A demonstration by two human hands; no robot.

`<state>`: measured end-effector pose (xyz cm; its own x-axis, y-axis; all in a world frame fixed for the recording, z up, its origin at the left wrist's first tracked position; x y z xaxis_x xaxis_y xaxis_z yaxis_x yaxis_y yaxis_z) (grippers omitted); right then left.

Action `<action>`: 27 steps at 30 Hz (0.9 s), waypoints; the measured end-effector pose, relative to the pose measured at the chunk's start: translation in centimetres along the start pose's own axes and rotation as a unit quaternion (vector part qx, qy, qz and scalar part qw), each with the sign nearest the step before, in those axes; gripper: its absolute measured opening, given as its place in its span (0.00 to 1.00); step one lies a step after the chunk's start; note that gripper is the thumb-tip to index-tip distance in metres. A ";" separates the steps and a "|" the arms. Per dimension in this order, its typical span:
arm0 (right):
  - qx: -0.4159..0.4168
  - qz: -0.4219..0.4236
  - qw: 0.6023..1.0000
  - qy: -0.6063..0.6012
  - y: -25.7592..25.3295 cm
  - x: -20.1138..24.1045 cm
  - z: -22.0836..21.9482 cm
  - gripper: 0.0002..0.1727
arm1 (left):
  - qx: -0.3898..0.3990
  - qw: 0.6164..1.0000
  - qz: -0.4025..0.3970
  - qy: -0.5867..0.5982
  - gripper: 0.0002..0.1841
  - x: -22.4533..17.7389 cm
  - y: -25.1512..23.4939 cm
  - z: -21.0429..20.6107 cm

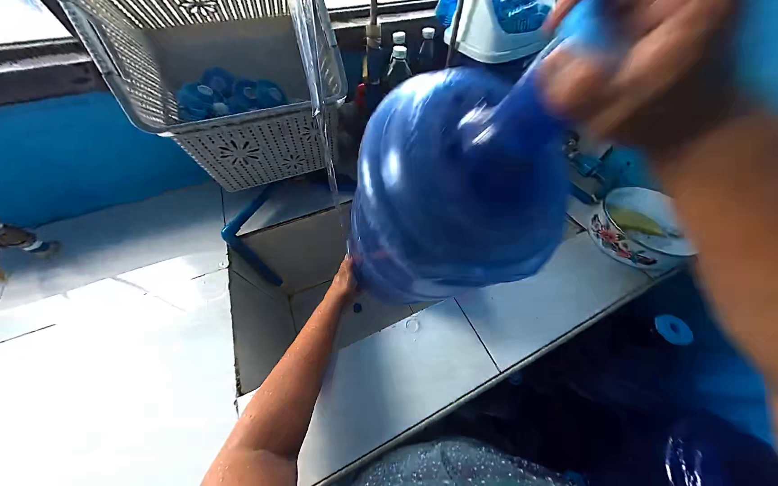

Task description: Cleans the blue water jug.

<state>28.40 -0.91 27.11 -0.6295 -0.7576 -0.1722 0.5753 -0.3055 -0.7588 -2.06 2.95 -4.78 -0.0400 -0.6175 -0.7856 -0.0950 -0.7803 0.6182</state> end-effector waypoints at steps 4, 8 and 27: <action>0.140 -0.032 0.987 -0.071 5.5 -0.4 -15.8 0.26 | -0.044 0.999 -0.006 0.012 0.37 -1.3 0.2 -1.0; 0.341 -0.114 0.907 -0.217 8.8 -1.3 -23.0 0.26 | -0.040 0.970 -0.163 -0.178 0.46 -5.0 0.6 -2.8; 0.099 -0.373 0.775 -0.501 16.6 -1.9 -22.8 0.26 | 0.140 0.972 -0.177 -0.064 0.36 -8.6 -2.3 -8.0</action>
<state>27.25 8.56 0.51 -0.1614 -0.3654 0.9168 0.3778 -0.8810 -0.2846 6.41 9.26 0.74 -0.0765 -0.2839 -0.9558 -0.3912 -0.8732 0.2907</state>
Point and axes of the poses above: each hand's wrist, its own y-axis away from the middle knuckle, its own z-axis out of the back of the hand, x = y × z, the point moved 1 cm from there along -y, towards the middle knuckle, and after that the axes turned 13 degrees about z, right-handed, at the moved point
